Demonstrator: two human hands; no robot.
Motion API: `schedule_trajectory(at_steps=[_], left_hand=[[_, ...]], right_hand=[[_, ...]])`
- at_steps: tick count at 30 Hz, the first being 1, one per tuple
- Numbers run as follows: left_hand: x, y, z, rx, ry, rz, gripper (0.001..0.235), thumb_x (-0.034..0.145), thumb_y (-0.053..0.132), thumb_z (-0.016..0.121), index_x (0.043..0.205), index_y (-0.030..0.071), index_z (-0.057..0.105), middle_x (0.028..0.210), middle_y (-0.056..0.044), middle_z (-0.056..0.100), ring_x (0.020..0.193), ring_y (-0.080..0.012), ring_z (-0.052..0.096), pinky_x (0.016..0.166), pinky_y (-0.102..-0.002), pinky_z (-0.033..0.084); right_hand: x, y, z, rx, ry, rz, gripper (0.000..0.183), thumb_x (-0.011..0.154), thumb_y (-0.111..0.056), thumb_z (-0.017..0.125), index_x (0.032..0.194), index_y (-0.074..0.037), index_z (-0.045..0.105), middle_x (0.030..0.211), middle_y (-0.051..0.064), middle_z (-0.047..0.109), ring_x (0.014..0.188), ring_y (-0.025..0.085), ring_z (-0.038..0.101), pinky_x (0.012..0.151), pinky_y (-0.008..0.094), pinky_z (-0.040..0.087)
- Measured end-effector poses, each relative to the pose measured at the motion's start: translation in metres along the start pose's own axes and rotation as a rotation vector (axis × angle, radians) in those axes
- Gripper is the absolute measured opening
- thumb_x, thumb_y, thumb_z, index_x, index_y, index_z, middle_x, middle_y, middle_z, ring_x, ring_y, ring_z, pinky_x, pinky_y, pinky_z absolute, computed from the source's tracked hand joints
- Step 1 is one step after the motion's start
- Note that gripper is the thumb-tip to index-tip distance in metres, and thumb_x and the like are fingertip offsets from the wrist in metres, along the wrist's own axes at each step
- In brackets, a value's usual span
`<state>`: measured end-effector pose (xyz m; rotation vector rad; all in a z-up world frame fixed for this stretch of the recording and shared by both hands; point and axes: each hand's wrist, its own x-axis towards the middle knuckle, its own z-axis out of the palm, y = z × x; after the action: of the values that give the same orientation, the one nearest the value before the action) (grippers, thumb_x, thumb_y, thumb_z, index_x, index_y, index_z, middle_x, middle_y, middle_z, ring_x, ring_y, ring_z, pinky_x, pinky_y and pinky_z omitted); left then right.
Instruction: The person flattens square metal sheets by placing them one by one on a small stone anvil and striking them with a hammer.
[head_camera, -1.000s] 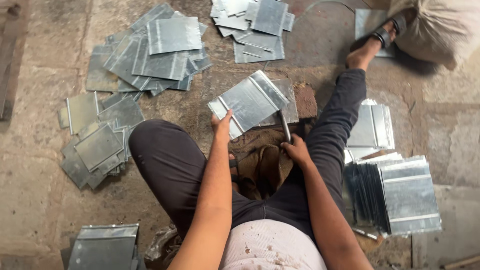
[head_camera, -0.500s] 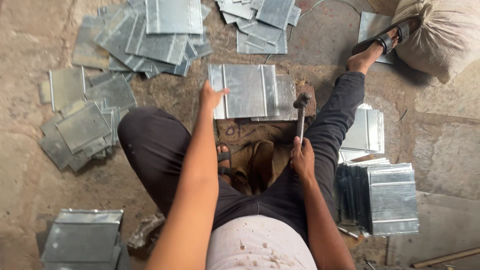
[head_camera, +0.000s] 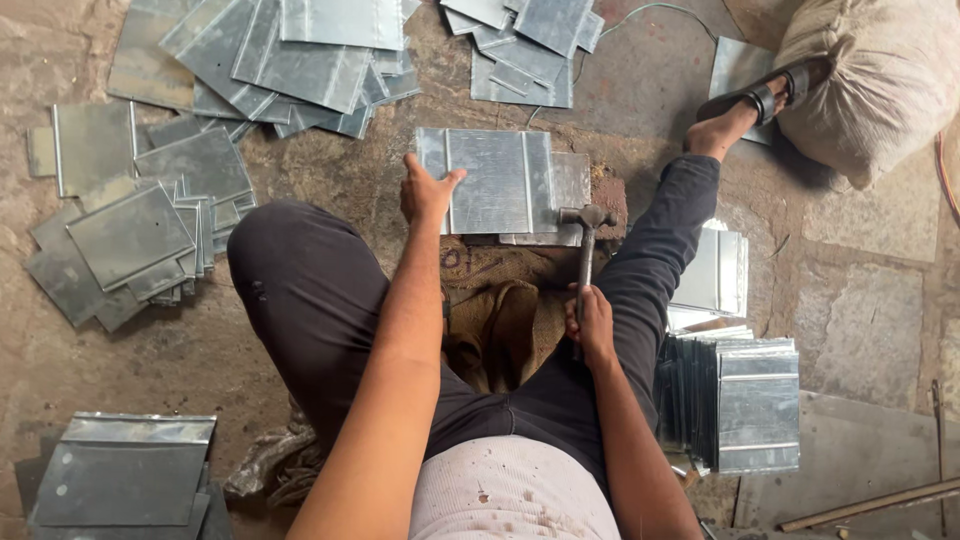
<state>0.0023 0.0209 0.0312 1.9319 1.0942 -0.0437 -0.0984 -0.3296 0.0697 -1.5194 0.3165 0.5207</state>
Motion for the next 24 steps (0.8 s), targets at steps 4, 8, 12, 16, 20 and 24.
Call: schedule_trajectory(at_steps=[4,8,12,16,20,24], left_hand=[[0.003,0.008,0.0,0.078,0.113,0.136,0.103,0.076,0.057,0.087,0.146,0.006,0.033,0.101,-0.02,0.073,0.083,-0.0303,0.073,0.061,-0.038,0.061],[0.005,0.011,0.002,0.1,0.058,0.096,0.095,0.08,0.058,0.082,0.147,0.009,0.035,0.09,-0.016,0.075,0.073,-0.0269,0.075,0.054,-0.037,0.059],[0.008,0.011,0.007,0.102,0.05,0.105,0.094,0.083,0.058,0.078,0.15,0.01,0.032,0.086,-0.015,0.075,0.07,-0.0276,0.075,0.052,-0.037,0.058],[0.019,0.002,0.016,0.137,0.185,0.231,0.093,0.08,0.059,0.083,0.142,0.009,0.035,0.082,-0.015,0.072,0.066,-0.0277,0.07,0.046,-0.037,0.054],[0.018,-0.006,0.019,0.099,0.134,0.205,0.081,0.085,0.055,0.082,0.138,0.011,0.039,0.081,-0.01,0.071,0.059,-0.0223,0.068,0.042,-0.035,0.051],[0.013,0.006,0.012,0.044,0.066,0.123,0.081,0.087,0.049,0.079,0.145,0.013,0.035,0.073,-0.006,0.068,0.049,-0.0176,0.062,0.037,-0.031,0.045]], right_hand=[[-0.009,0.008,0.01,-0.262,0.035,-0.086,0.025,0.106,-0.031,0.048,0.112,-0.007,0.053,0.068,0.003,0.049,0.046,0.01,0.045,0.037,0.027,0.037],[0.002,0.017,0.006,-0.194,-0.046,0.085,0.02,0.1,-0.029,0.048,0.103,-0.009,0.047,0.066,0.003,0.05,0.048,0.013,0.051,0.039,0.03,0.045],[0.007,0.013,0.014,-0.194,-0.005,0.026,0.03,0.105,-0.039,0.043,0.098,-0.01,0.046,0.064,0.001,0.041,0.045,0.011,0.039,0.035,0.029,0.033],[-0.011,-0.029,0.009,-0.208,0.054,-0.141,0.043,0.11,-0.048,0.037,0.097,-0.008,0.049,0.062,0.001,0.044,0.043,0.011,0.04,0.034,0.028,0.033],[-0.041,-0.076,-0.015,0.042,-0.031,-0.574,0.045,0.108,-0.052,0.041,0.108,-0.008,0.052,0.064,0.0,0.048,0.044,0.012,0.046,0.037,0.029,0.038],[-0.036,-0.08,-0.028,0.132,0.011,-1.124,0.048,0.109,-0.059,0.042,0.107,-0.011,0.05,0.064,-0.003,0.049,0.04,0.005,0.042,0.039,0.024,0.035]])
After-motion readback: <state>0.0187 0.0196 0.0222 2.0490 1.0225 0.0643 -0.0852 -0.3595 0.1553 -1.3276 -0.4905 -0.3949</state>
